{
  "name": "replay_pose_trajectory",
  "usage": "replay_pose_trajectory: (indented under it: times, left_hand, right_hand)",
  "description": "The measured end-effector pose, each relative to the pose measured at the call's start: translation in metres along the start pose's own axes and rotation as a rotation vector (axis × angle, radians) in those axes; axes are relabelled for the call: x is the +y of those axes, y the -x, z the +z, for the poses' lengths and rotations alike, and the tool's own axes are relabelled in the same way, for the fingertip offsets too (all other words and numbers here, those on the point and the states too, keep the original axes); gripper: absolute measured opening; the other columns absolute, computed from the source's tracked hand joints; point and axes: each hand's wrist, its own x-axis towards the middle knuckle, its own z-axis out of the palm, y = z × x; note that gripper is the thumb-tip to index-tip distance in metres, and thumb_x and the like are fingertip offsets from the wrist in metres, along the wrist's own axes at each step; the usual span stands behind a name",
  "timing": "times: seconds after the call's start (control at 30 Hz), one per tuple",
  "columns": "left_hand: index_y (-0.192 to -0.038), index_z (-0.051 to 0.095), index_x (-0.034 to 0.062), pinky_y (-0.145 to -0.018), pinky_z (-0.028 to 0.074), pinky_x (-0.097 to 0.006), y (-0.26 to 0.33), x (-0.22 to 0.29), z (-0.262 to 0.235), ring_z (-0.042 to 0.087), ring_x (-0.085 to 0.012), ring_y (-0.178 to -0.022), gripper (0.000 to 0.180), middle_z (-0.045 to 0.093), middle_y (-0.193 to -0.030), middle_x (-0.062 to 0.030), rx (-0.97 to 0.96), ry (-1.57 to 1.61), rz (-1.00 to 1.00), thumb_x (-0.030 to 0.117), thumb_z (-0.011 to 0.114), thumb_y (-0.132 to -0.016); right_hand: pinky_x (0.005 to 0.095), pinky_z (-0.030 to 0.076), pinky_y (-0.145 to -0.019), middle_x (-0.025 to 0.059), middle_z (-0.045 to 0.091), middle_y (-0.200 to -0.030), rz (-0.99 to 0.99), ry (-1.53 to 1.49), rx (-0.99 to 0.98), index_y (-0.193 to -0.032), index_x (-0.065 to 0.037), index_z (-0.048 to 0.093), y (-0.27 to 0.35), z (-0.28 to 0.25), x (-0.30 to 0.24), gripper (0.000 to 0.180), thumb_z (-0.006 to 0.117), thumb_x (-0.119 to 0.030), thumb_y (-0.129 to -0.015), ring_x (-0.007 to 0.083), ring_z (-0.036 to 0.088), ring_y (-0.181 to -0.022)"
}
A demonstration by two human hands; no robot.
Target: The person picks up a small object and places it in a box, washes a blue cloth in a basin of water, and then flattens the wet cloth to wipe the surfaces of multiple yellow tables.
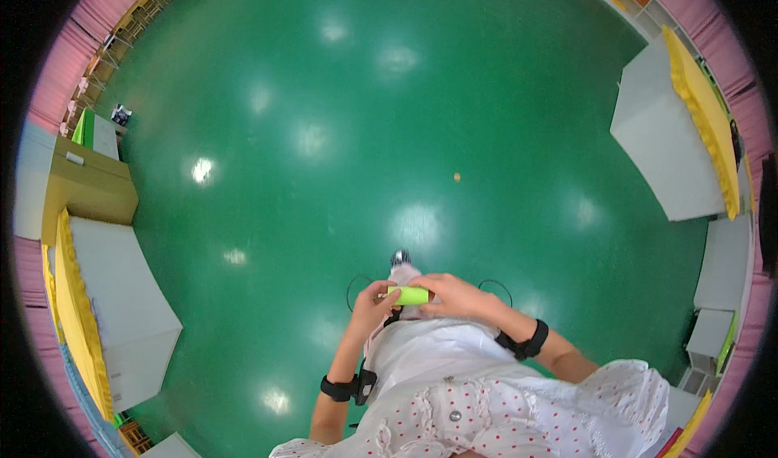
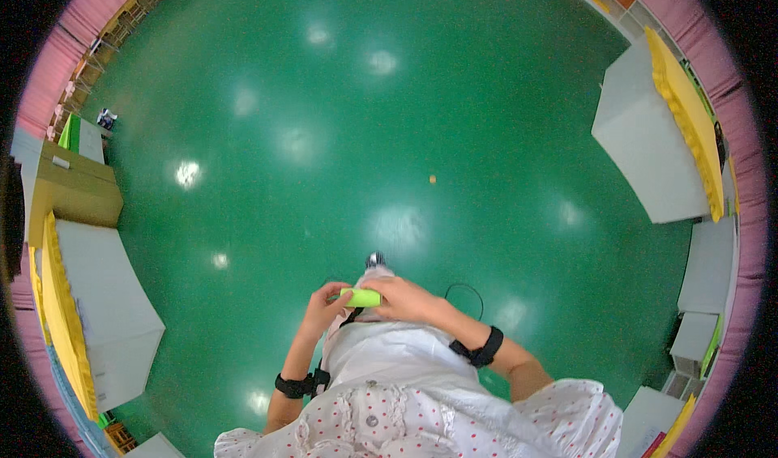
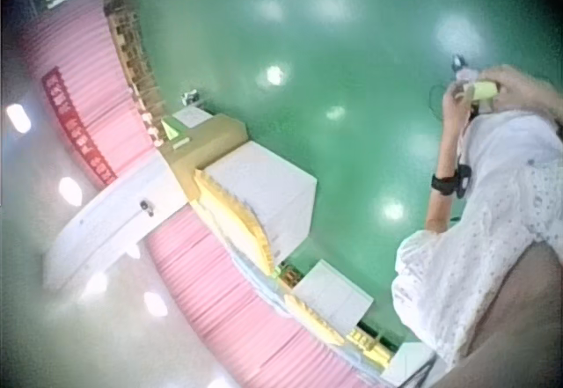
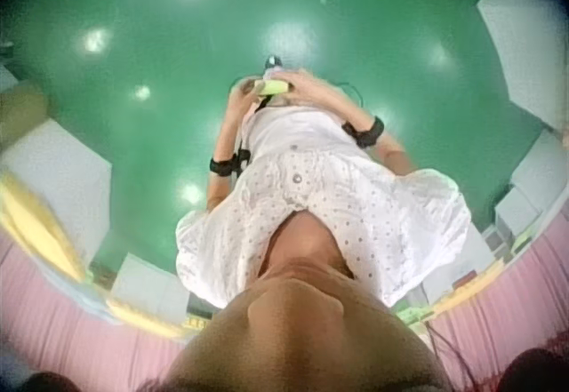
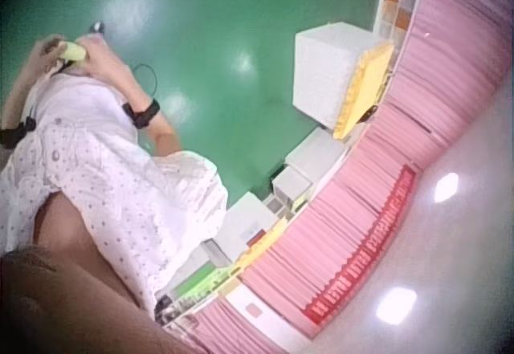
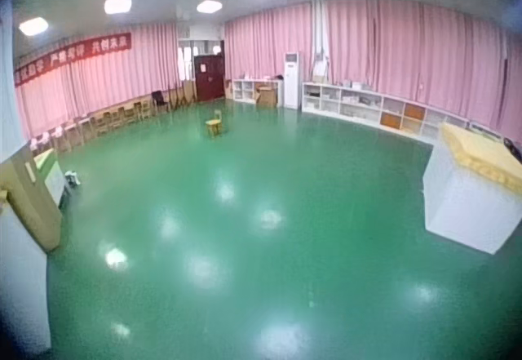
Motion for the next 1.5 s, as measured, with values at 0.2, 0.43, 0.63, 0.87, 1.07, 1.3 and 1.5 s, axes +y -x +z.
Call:
replay_pose_trajectory:
  times: [0.2, 0.43, 0.63, 0.87, 1.07, 1.3, 1.5]
  left_hand:
    - [-0.099, 0.055, -0.001, -0.056, 0.048, -0.025, -0.195, 0.16, -0.051, 0.06, -0.0153, -0.067, 0.025, 0.06, -0.091, -0.0105, -0.069, -0.28, 0.244, 0.013, 0.063, -0.08]
    - [-0.097, 0.056, -0.0008, -0.056, 0.047, -0.028, -0.404, 0.324, -0.119, 0.058, -0.0197, -0.066, 0.027, 0.06, -0.09, -0.0126, 0.254, -0.483, 0.375, 0.013, 0.065, -0.076]
    - [-0.098, 0.056, 0.0017, -0.059, 0.046, -0.022, -0.545, 0.448, -0.178, 0.059, -0.0104, -0.072, 0.026, 0.06, -0.089, -0.0061, 0.241, -0.485, 0.504, 0.008, 0.067, -0.075]
    - [-0.103, 0.053, 0.001, -0.061, 0.045, -0.019, -0.781, 0.575, -0.252, 0.055, -0.0061, -0.074, 0.025, 0.059, -0.09, -0.0039, 0.239, -0.357, 0.336, 0.006, 0.061, -0.081]
    - [-0.106, 0.051, 0.0007, -0.062, 0.044, -0.019, -0.977, 0.731, -0.271, 0.053, -0.0062, -0.076, 0.029, 0.056, -0.091, -0.0026, 0.153, -0.208, 0.434, 0.007, 0.062, -0.08]
    - [-0.098, 0.053, 0.0035, -0.059, 0.042, -0.022, -1.196, 0.899, -0.273, 0.051, -0.0082, -0.068, 0.037, 0.056, -0.079, -0.0015, 0.05, -0.437, 0.634, 0.014, 0.074, -0.07]
    - [-0.096, 0.055, 0.0045, -0.059, 0.041, -0.024, -1.373, 1.043, -0.308, 0.049, -0.0109, -0.065, 0.039, 0.056, -0.077, -0.0032, 0.131, -0.531, 0.569, 0.018, 0.077, -0.066]
  right_hand:
    - [0.0358, 0.048, -0.072, 0.0177, 0.059, -0.094, 0.059, -0.033, 0.128, -0.11, -0.002, 0.05, -0.13, -0.17, 0.042, 0.045, 0.063, -0.02, -0.072, 0.0303, 0.06, -0.083]
    - [0.0386, 0.046, -0.078, 0.0189, 0.058, -0.099, 0.227, 0.208, 0.157, -0.111, -0.002, 0.049, -0.327, -0.379, 0.106, 0.044, 0.063, -0.018, -0.073, 0.032, 0.057, -0.091]
    - [0.0399, 0.045, -0.08, 0.0179, 0.056, -0.104, -0.132, 0.019, -0.082, -0.115, -0.005, 0.046, -0.53, -0.522, 0.058, 0.049, 0.064, -0.013, -0.07, 0.0325, 0.055, -0.095]
    - [0.0425, 0.046, -0.076, 0.0186, 0.056, -0.101, 0.188, 0.547, 0.054, -0.113, -0.006, 0.046, -0.738, -0.743, 0.132, 0.046, 0.063, -0.017, -0.072, 0.0356, 0.055, -0.093]
    - [0.0372, 0.046, -0.079, 0.0157, 0.054, -0.108, 0.025, -0.055, 0.029, -0.128, -0.007, 0.033, -0.842, -0.905, 0.115, 0.065, 0.065, -0.019, -0.073, 0.0257, 0.057, -0.094]
    - [0.0357, 0.046, -0.081, 0.0156, 0.054, -0.106, 0.144, -0.324, 0.101, -0.126, -0.004, 0.034, -0.987, -1.061, 0.17, 0.062, 0.065, -0.02, -0.075, 0.0243, 0.057, -0.094]
    - [0.0375, 0.045, -0.079, 0.0162, 0.054, -0.105, -0.115, 0.138, 0.167, -0.116, -0.004, 0.041, -1.148, -1.245, 0.201, 0.05, 0.063, -0.015, -0.073, 0.029, 0.056, -0.091]
